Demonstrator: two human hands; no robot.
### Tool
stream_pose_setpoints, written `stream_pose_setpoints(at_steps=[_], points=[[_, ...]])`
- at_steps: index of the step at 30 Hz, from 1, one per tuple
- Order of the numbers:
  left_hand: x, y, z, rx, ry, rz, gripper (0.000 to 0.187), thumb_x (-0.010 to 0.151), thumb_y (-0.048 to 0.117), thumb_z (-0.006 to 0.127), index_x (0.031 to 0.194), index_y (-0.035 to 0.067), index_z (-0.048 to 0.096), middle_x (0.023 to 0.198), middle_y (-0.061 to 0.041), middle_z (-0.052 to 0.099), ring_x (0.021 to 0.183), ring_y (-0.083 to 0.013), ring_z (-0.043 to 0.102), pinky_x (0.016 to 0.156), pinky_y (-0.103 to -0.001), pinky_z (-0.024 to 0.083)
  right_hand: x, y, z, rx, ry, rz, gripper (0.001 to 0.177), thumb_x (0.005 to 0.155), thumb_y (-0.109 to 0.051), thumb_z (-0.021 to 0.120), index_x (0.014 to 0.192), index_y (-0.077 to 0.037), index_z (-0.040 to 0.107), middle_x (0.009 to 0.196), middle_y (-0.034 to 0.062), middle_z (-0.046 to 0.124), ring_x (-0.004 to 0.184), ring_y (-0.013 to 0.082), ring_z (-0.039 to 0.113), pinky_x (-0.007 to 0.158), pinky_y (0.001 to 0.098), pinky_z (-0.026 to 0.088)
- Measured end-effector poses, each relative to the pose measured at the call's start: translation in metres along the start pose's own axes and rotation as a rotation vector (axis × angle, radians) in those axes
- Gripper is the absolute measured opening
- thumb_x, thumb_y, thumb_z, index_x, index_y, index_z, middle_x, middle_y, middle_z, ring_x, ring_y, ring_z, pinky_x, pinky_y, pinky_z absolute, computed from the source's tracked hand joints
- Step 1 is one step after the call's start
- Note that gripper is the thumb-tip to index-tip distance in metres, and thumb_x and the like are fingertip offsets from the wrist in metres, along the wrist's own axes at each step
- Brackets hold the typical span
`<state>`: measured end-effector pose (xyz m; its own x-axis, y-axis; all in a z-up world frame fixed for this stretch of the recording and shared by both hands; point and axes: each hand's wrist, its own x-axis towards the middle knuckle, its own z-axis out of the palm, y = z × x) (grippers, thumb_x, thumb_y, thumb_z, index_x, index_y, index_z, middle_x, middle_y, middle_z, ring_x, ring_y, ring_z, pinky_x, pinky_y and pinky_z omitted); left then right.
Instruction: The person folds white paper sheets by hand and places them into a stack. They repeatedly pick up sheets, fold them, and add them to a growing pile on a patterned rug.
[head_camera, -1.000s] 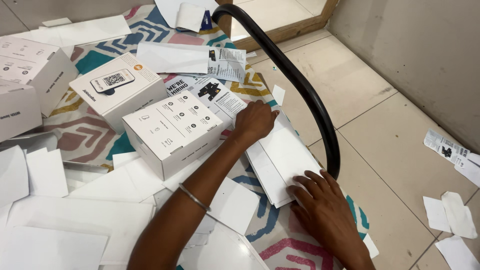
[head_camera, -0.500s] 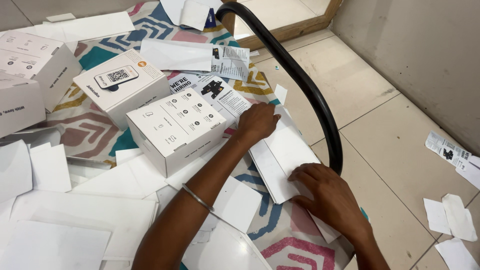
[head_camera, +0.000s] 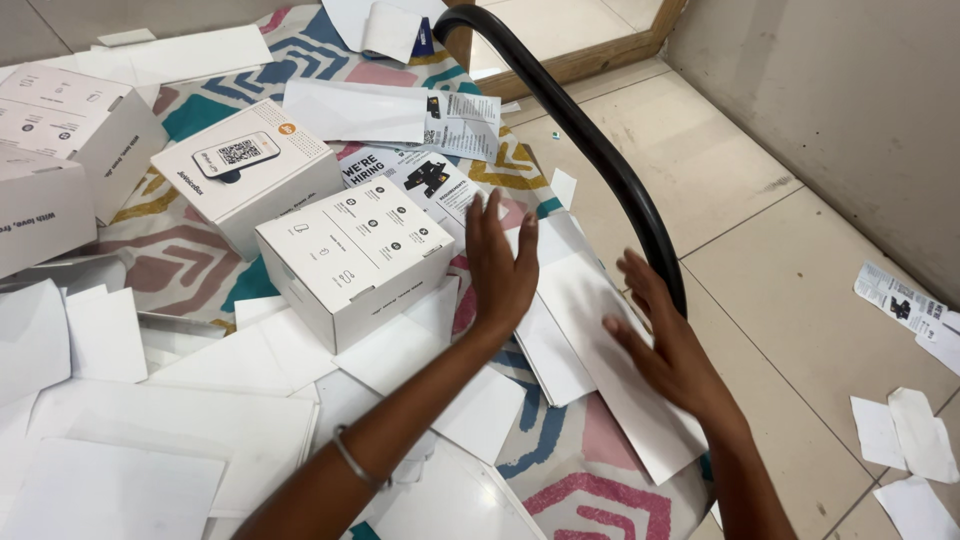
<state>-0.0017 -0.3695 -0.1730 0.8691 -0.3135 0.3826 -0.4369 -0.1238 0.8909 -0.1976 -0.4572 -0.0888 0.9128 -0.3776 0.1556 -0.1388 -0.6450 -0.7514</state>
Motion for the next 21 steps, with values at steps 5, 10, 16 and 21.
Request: stream_pose_setpoints(at_steps=[5,10,16,21], points=[[-0.051,0.009,-0.007,-0.093,0.008,-0.254,0.086,0.104,0.058,0.040,0.161,-0.001,0.013,0.167,-0.031,0.007,0.157,-0.0452,0.006,0.124,-0.055,0.012,0.042,0.031,0.014,0.072,-0.085,0.235,0.083,0.098,-0.050,0.048,0.164,-0.019,0.009,0.166,0.0243,0.023,0.153,0.0392,0.023,0.119,0.0501,0.026],[-0.062,0.019,-0.003,-0.168,-0.062,-0.344,0.092,0.102,0.061,0.036,0.162,0.002,0.003,0.169,-0.028,0.003,0.157,-0.0429,0.003,0.125,-0.053,0.011,0.056,0.039,0.017,0.116,-0.087,0.315,0.083,0.097,-0.054,0.047,0.164,-0.019,0.012,0.160,0.0285,0.033,0.151,0.0388,0.033,0.119,0.0481,0.031],[-0.060,0.022,0.006,-0.050,-0.148,-0.427,0.092,0.101,0.061,0.038,0.163,0.006,-0.003,0.171,-0.023,-0.007,0.158,-0.0388,-0.005,0.126,-0.051,0.005,0.056,0.043,0.019,0.057,-0.098,0.297,0.082,0.097,-0.053,0.049,0.163,-0.019,0.016,0.158,0.0301,0.035,0.149,0.0409,0.035,0.118,0.0490,0.031],[-0.059,0.017,0.011,-0.031,-0.178,-0.465,0.093,0.100,0.062,0.038,0.163,0.009,-0.005,0.171,-0.021,-0.010,0.158,-0.0369,-0.007,0.126,-0.050,0.003,0.055,0.050,0.022,-0.009,-0.130,0.241,0.081,0.096,-0.051,0.052,0.162,-0.016,0.020,0.157,0.0312,0.036,0.147,0.0423,0.038,0.116,0.0495,0.033]])
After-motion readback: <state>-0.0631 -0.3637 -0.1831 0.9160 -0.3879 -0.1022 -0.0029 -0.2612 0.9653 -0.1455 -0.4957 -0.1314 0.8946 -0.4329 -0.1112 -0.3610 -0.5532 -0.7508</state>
